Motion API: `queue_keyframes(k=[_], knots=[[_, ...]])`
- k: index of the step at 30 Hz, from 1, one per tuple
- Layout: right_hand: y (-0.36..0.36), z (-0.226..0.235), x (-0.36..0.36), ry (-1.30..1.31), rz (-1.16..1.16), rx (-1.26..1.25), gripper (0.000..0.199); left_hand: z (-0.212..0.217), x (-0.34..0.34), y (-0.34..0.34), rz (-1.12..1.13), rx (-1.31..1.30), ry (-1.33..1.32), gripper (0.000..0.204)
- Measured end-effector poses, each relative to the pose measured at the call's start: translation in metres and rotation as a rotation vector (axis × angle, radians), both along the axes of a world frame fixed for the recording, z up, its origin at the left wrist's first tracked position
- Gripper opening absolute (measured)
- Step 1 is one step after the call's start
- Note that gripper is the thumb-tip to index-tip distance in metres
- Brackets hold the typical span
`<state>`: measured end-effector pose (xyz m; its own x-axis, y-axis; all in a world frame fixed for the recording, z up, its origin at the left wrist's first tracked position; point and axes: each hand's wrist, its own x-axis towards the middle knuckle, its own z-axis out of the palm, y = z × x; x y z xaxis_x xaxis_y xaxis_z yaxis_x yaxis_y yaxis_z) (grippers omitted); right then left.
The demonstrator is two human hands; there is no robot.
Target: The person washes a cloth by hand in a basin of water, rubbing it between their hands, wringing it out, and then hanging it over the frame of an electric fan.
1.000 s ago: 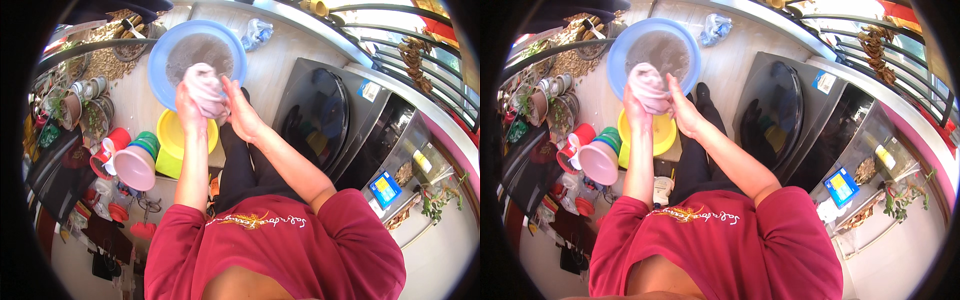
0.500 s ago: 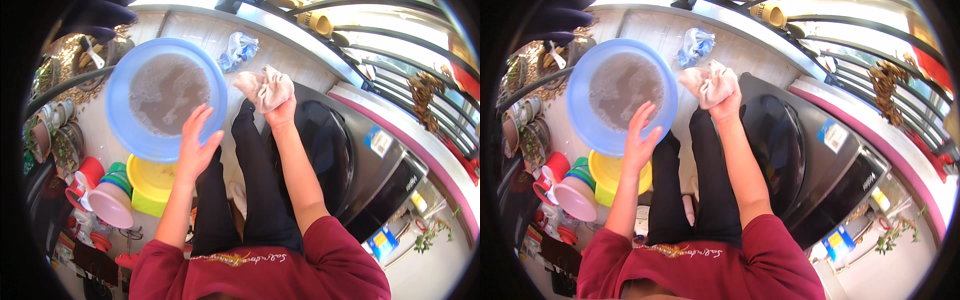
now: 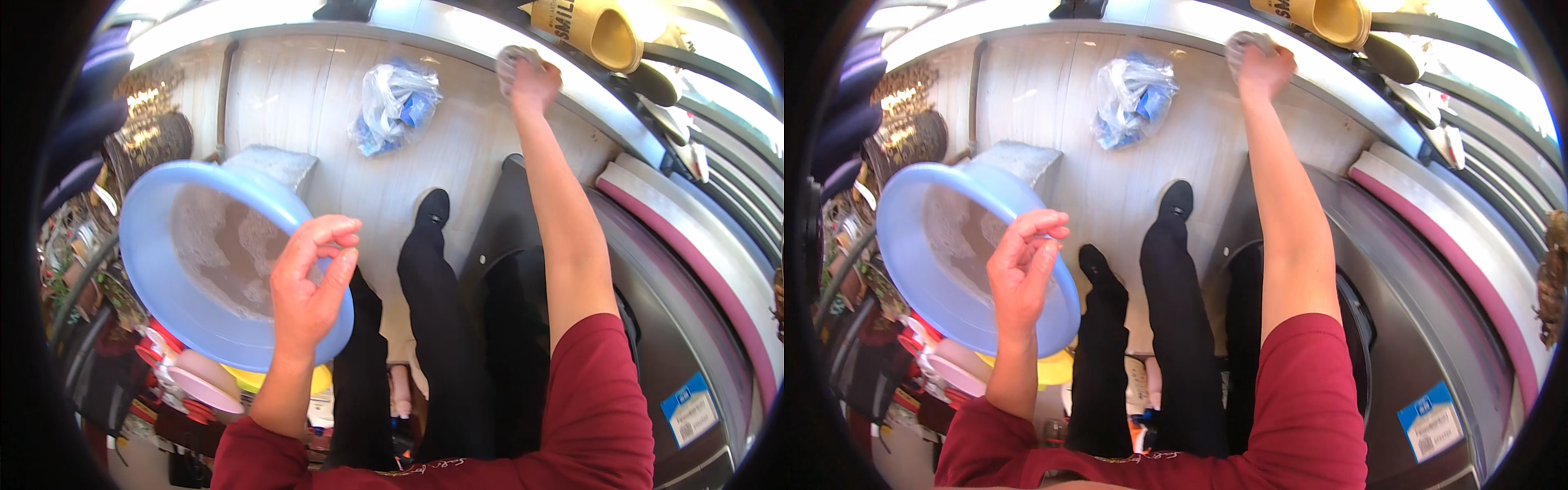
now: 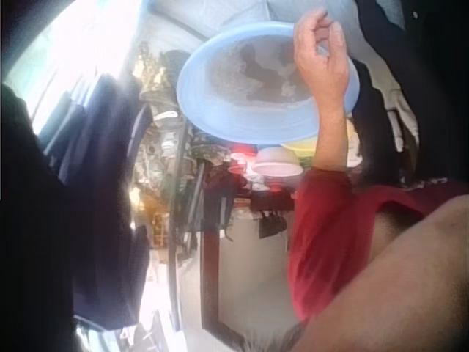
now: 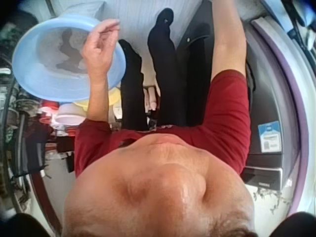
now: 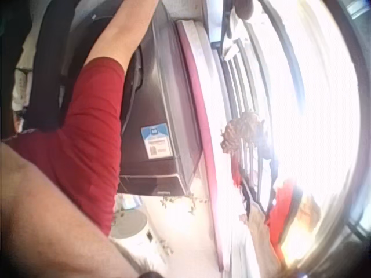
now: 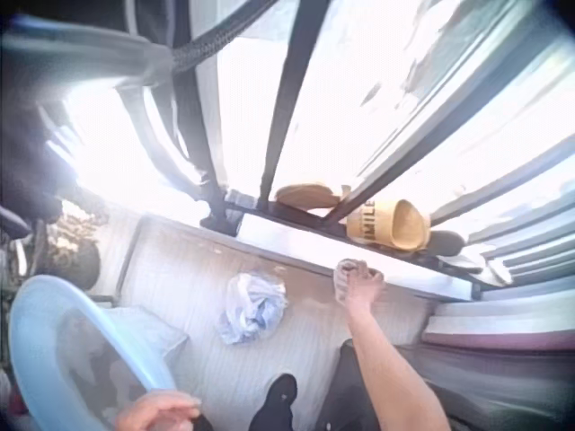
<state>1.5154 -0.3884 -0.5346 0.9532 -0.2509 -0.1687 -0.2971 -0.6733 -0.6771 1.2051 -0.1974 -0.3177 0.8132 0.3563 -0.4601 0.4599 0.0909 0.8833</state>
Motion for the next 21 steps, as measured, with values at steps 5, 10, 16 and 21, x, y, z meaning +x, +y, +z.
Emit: queue_keyframes(k=[5, 10, 16, 21], knots=[[0.107, -0.037, -0.013, -0.384, 0.646, -0.051, 0.037, 0.001, 0.048, -0.001, -0.118, 0.123, -0.122, 0.021], [0.128, -0.132, -0.008, -0.593, 0.896, -0.192, 0.038, -0.028, 0.135, 0.052, -0.363, 0.544, -0.188, 0.02], [0.066, -0.118, 0.017, -0.536, 0.915, -0.108, 0.041, -0.039, 0.181, 0.088, -0.261, 0.269, -0.171, 0.026], [-0.1, -0.119, 0.071, -0.478, 0.596, -0.483, 0.027, -0.054, 0.166, 0.094, -0.276, 0.364, -0.085, 0.026]])
